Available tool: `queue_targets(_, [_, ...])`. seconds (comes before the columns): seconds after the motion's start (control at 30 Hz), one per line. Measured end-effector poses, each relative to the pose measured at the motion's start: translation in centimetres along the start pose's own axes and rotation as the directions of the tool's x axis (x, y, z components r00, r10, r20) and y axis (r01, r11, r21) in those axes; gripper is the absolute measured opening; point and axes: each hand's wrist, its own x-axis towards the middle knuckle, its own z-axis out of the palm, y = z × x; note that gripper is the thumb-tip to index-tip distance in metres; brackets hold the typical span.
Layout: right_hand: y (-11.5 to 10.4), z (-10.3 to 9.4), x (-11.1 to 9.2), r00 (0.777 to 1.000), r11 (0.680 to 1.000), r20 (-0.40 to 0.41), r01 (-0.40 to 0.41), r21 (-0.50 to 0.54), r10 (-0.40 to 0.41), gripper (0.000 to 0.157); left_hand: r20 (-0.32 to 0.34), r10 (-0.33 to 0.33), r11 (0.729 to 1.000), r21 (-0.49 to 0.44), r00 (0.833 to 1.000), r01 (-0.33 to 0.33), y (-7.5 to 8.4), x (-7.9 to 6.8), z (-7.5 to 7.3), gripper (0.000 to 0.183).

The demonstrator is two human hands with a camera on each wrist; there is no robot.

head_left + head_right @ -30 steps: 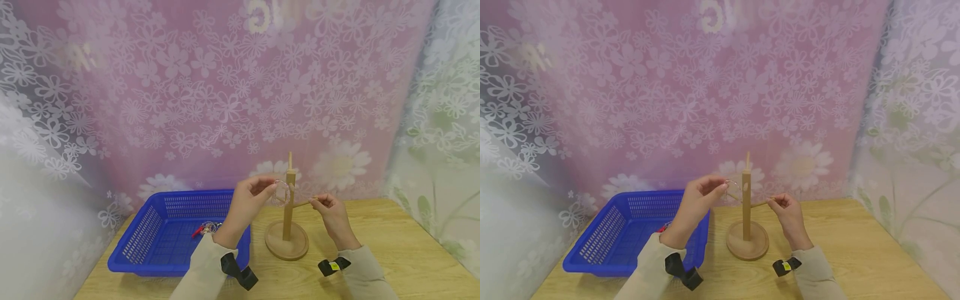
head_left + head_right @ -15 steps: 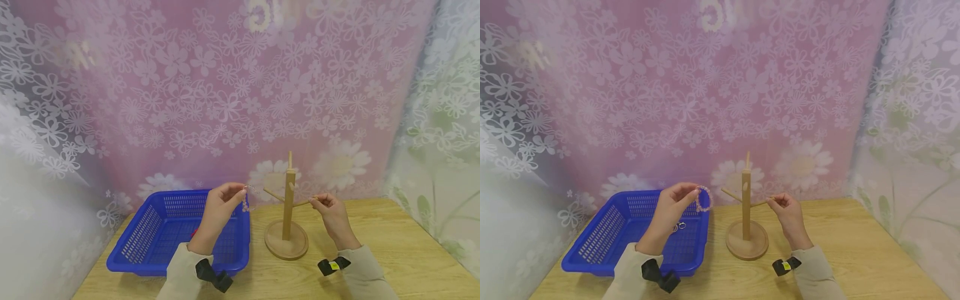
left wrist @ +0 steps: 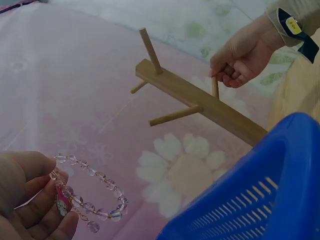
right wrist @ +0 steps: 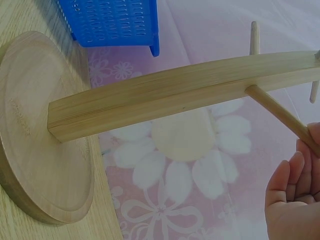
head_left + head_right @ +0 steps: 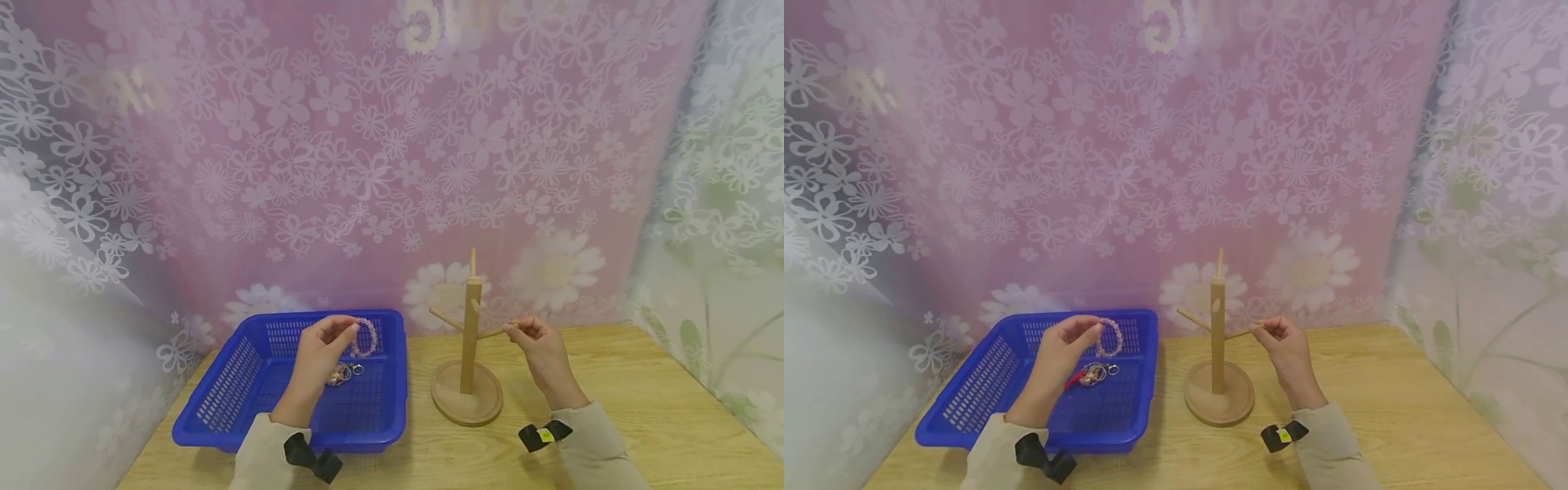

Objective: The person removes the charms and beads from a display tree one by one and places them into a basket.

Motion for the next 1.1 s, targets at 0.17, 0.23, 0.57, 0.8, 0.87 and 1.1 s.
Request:
queue_targets(0.17, [0.0, -0.2, 0.1, 1.000, 1.000, -0.001, 0.011, 0.011, -0.011, 0.021, -0.032, -0.050, 0.998, 0.041, 0.998, 0.052, -0.5, 0.3, -1.2, 0.021])
queue_targets(0.23, [0.0, -0.3, 0.1, 1.000, 1.000, 0.001, 0.012, 0.015, -0.012, 0.019, -0.038, -0.073, 0.995, 0.061, 0.997, 0.075, -0.8, 0.4, -1.6, 0.021])
queue_targets(0.57, [0.1, -0.2, -0.1, 1.000, 1.000, 0.007, 0.002, -0.001, -0.002, 0.016, 0.026, -0.171, 0.984, 0.061, 0.985, 0.169, -2.4, 0.6, -3.8, 0.023])
queue_targets(0.8, [0.3, -0.1, -0.1, 0.999, 0.999, 0.025, 0.026, 0.021, -0.027, 0.018, 0.071, -0.227, 0.969, 0.113, 0.971, 0.218, -2.9, 1.1, -4.8, 0.025])
queue_targets(0.87, [0.4, -0.1, -0.1, 0.999, 0.999, 0.030, 0.027, 0.020, -0.027, 0.018, 0.080, -0.232, 0.967, 0.124, 0.970, 0.221, -3.0, 1.4, -5.0, 0.024])
queue_targets(1.1, [0.4, -0.2, 0.1, 1.000, 1.000, 0.015, 0.020, -0.005, -0.020, 0.018, 0.094, -0.254, 0.958, 0.164, 0.963, 0.237, -3.6, 2.3, -5.4, 0.023])
